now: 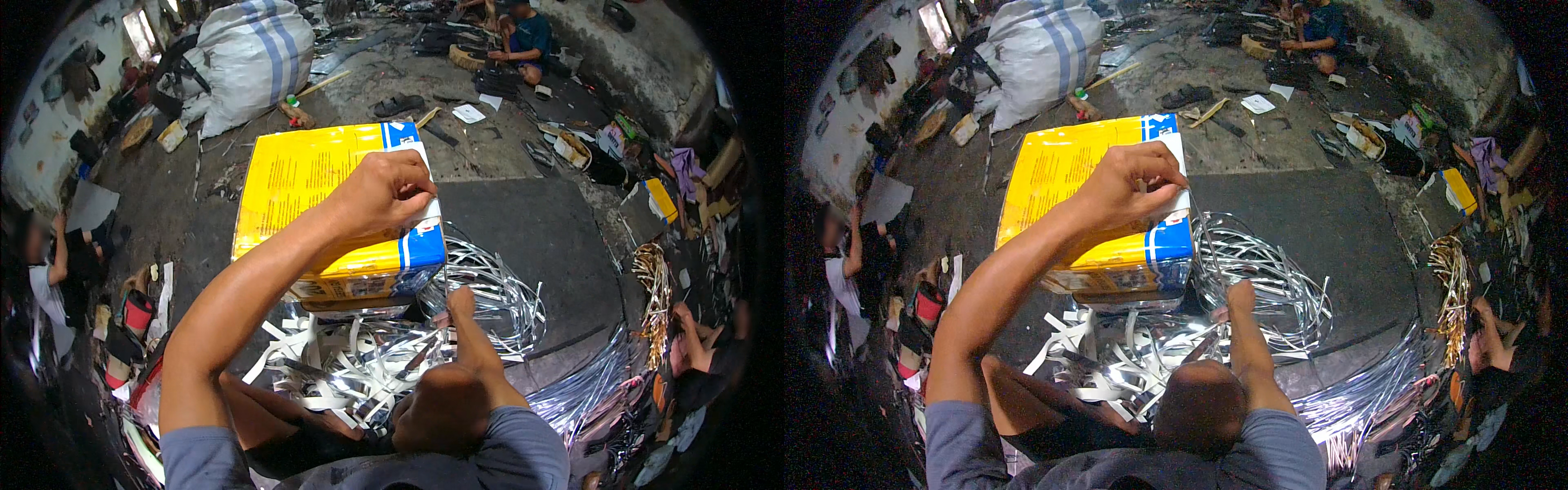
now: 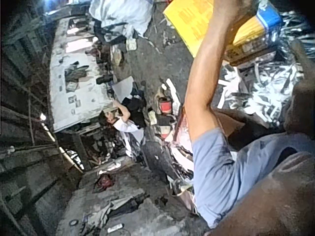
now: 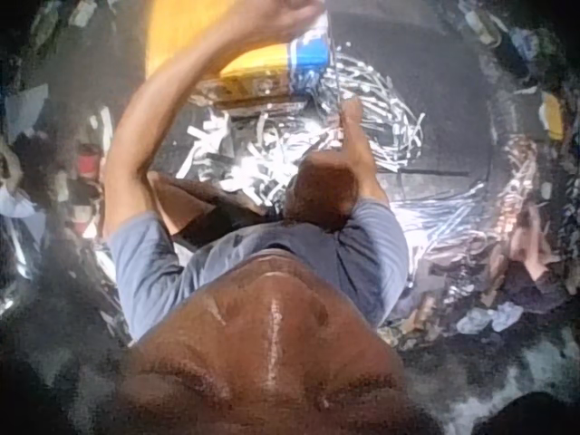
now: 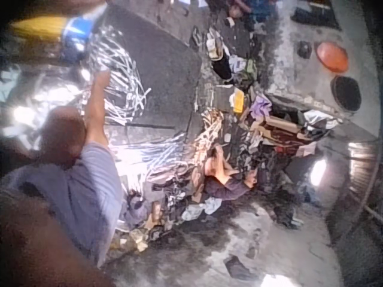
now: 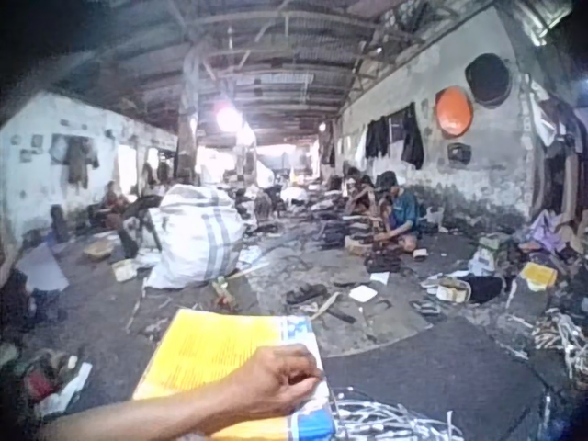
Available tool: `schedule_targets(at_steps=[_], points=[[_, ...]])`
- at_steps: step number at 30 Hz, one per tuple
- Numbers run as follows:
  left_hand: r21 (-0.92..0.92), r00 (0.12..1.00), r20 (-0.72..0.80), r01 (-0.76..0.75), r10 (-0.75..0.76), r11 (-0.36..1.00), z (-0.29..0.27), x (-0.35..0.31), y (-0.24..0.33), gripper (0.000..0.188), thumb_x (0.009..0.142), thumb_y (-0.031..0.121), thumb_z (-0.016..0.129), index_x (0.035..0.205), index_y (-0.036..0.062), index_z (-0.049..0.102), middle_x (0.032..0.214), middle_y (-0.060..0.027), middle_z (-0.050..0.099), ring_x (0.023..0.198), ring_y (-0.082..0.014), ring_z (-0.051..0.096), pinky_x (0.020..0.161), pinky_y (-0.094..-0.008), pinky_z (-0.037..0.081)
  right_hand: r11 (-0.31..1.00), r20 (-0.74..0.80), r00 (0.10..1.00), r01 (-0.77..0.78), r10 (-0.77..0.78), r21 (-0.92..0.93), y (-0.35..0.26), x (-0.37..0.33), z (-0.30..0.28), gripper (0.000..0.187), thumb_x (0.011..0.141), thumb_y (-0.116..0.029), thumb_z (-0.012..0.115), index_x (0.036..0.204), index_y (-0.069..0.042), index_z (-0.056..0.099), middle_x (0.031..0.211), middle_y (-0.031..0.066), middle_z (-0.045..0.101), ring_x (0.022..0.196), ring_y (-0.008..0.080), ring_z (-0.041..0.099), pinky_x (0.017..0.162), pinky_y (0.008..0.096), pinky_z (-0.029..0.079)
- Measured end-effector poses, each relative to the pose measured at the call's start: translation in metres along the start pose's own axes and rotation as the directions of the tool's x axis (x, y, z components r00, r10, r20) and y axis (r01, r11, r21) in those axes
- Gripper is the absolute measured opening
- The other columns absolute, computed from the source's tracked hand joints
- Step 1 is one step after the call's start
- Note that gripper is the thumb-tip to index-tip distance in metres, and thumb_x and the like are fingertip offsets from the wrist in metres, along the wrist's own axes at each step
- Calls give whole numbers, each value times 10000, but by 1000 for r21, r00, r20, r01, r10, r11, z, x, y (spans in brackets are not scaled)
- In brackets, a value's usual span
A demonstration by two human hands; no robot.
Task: The person sits on the floor and repeatedly ties white plastic straps around a yellow and blue box. They pull the straps tight and secure them by hand, discarding excess strap pieces onto the floor.
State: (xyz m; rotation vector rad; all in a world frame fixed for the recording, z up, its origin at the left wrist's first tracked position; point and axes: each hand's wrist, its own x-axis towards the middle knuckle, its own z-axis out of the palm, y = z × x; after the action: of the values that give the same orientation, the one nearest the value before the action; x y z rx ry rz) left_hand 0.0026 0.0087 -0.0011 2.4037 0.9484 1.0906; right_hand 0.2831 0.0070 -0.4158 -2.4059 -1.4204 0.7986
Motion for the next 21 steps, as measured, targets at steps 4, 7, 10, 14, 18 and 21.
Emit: schedule_targets(at_steps=[4,7,10,14,18,21], points=[[62,990,50,-135,132,989,-3,-2,-4,119,849,7,737,964,18,767,944,-103,704,786,-224,699,676,-320,563,998,-25,998,56,-57,-35,24,20,8,282,865,-178,611,944,56,746,1080,334,707,1025,486,698,904,534,562],[60,986,51,-160,157,985,-2,-6,-8,153,844,-4,745,995,22,759,945,-114,692,812,-248,707,698,-332,572,973,-47,984,164,-174,-162,38,24,0,289,861,-193,608,941,45,750,1089,324,708,1030,486,697,903,547,561],[60,983,57,-177,174,982,-2,-8,-10,156,843,-19,749,995,16,751,952,-113,690,818,-256,706,709,-336,575,997,-98,995,13,-20,-70,42,20,-17,312,865,-228,633,978,43,740,1125,313,705,1077,475,687,930,546,552],[88,963,43,-268,265,959,-2,-8,-10,148,851,-28,741,994,9,738,955,-121,681,837,-284,699,721,-351,567,992,-96,995,-32,20,-122,47,15,-31,359,840,-231,682,1055,54,715,1122,309,709,1069,486,686,936,538,555],[209,915,103,-403,390,891,2,-8,-7,143,854,10,747,983,6,686,978,-120,641,880,-320,665,744,-392,551,983,-117,993,8,-30,-185,79,27,-36,355,879,-231,636,1097,39,712,1136,293,713,1072,483,689,961,523,554],[327,858,164,-514,488,793,6,-7,-6,159,849,50,755,959,14,647,981,-110,610,898,-317,640,746,-406,547,876,-70,985,104,-155,-471,126,41,-52,248,906,-188,609,1020,-19,750,1021,215,757,937,428,740,826,514,603]])
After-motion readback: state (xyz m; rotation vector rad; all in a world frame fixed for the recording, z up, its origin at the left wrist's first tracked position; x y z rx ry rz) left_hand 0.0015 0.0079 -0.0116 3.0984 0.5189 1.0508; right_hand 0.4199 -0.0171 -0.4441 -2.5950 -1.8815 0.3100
